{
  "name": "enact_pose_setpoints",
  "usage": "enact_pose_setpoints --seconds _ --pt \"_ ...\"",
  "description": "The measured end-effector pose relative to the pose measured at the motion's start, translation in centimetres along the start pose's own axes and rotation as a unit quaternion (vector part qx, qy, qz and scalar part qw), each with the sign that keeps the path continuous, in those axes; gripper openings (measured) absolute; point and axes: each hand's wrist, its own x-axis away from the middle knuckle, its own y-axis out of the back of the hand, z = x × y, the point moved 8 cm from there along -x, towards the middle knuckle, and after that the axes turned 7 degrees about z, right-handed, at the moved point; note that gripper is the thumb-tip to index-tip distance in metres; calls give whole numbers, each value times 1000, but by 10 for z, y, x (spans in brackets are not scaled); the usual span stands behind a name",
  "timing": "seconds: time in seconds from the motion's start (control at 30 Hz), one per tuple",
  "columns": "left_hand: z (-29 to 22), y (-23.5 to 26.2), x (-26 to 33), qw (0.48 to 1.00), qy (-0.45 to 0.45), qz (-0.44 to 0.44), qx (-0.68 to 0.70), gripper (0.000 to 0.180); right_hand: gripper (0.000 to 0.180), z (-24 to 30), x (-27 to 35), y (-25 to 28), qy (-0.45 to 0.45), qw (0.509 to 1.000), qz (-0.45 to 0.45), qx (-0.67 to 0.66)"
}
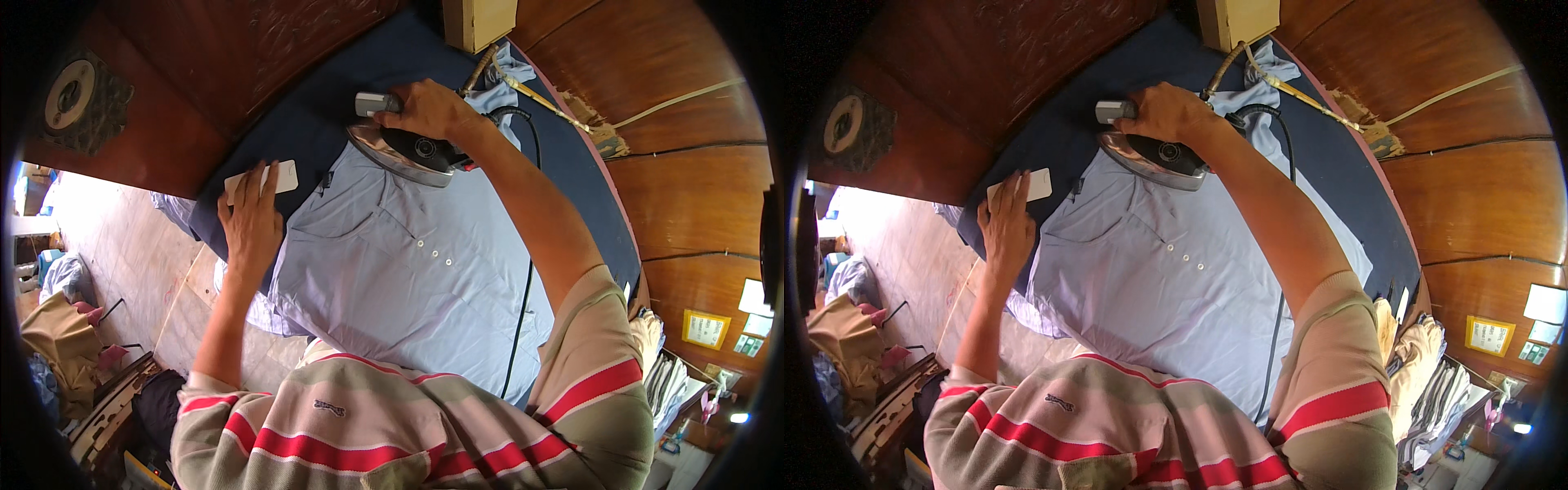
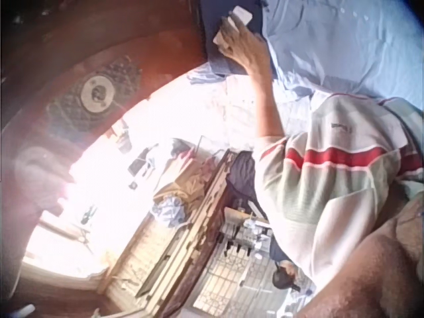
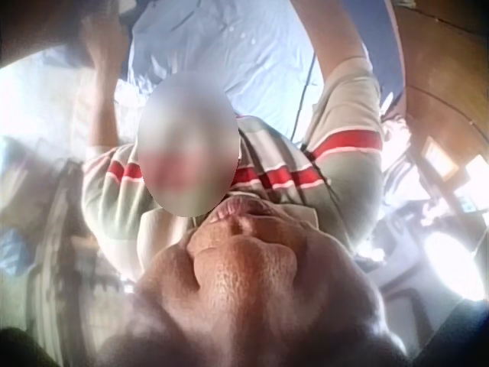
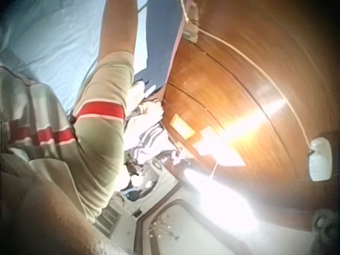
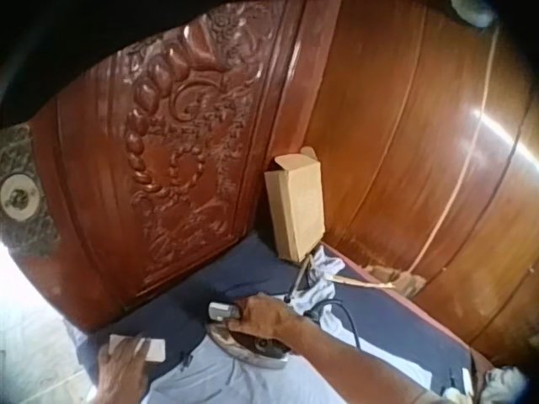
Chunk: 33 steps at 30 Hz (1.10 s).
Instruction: The person irons a blue shirt on a table and then folds it by hand.
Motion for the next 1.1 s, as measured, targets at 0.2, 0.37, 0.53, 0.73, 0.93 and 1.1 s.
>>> enact_pose_setpoints --seconds 0.2,0.37,0.53,0.73,0.93,1.1 --pt "-5 -26 49 981 156 66 92 22 53 21 3 -11 60 997 20 33" --pt "6 -28 45 979 171 41 104 15 50 26 8 -14 52 998 31 29" --pt "8 -26 48 981 154 18 113 12 53 20 0 -13 36 999 11 22" --pt "7 -24 44 978 160 22 135 12 53 32 4 -21 49 994 83 43" --pt "9 -26 47 977 168 28 130 14 54 -19 4 12 -46 997 -53 -31" --pt "5 -26 46 975 171 31 140 15 54 -47 -4 11 -67 994 -75 -35"
